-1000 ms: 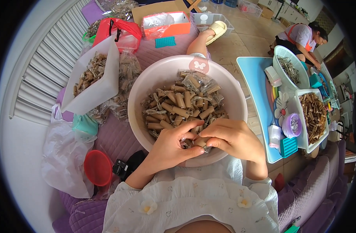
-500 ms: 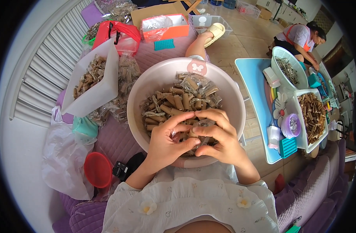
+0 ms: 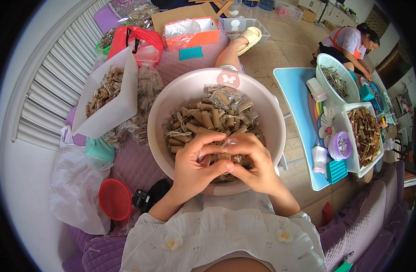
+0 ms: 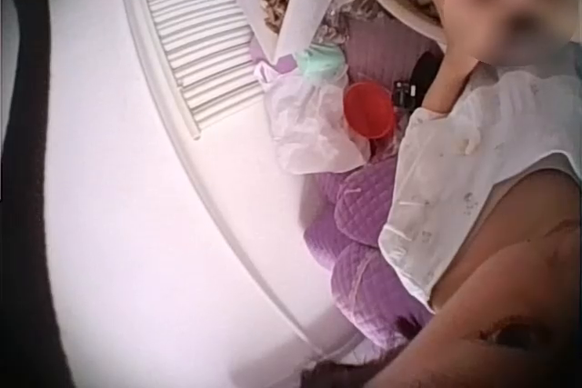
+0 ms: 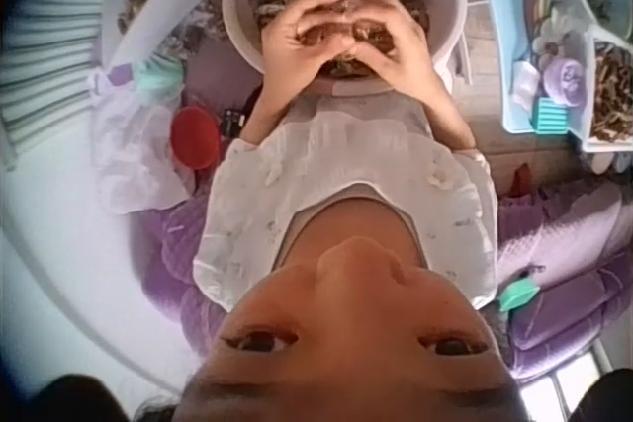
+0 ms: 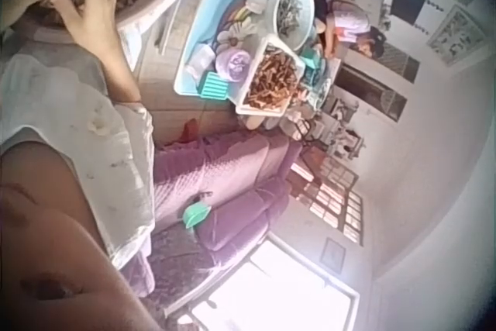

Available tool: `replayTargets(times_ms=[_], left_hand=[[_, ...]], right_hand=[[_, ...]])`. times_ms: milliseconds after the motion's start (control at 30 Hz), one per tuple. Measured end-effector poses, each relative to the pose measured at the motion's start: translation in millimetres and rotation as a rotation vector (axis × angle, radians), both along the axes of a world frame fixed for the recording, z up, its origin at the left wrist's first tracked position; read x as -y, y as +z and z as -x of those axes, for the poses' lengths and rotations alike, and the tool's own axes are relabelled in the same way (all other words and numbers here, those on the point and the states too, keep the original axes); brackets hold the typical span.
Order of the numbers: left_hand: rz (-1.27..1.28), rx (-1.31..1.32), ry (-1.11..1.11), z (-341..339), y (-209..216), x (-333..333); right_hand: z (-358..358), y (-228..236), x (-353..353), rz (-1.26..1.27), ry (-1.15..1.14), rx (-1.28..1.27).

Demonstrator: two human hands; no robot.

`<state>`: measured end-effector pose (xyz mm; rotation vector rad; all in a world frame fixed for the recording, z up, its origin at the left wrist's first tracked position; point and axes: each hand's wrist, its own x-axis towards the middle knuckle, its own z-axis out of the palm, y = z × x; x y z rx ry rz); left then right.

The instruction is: The person packs small cylindrical components into plastic zip-lock bags by hand.

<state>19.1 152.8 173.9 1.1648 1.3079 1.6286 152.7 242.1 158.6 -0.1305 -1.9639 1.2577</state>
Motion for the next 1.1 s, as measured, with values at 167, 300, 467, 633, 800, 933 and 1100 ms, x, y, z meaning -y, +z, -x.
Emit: replayTargets(times_ms=[167, 300, 467, 633, 800, 933, 1100], left_hand=[[-0.076, 0.13, 0.007, -0.1, -8.0, 0.9], [-0.082, -0.029, 0.015, 1.0, -11.0, 1.4], [-0.084, -0.07, 0.174, -5.7, 0.9, -4.5], [0.018, -0.154, 0.168, 8.3, -3.5, 1.4], [-0.262, -0.704, 0.303, 3.8, 2.3, -4.0], [-0.23, -0.974, 0.293, 0.5, 1.3, -4.8], [-0.164, -1.093, 0.243, 0.5, -5.4, -8.8]], right_hand=[[-5.4, 2.8, 0.8, 0.507, 0.12, 0.026], [-2.7, 3.7, 2.7, 0.342, -0.015, 0.117], [-5.4, 5.8, 5.4, 0.415, -0.163, 0.168], [-6.1, -6.8, -0.6, 0.348, -0.225, 0.254], [-1.9, -1.1, 3.5, 0.174, -0.26, 0.168], [-3.8, 6.3, 9.2, 0.077, -0.189, 0.274], [-7.3, 7.1, 8.4, -0.058, -0.177, 0.347]])
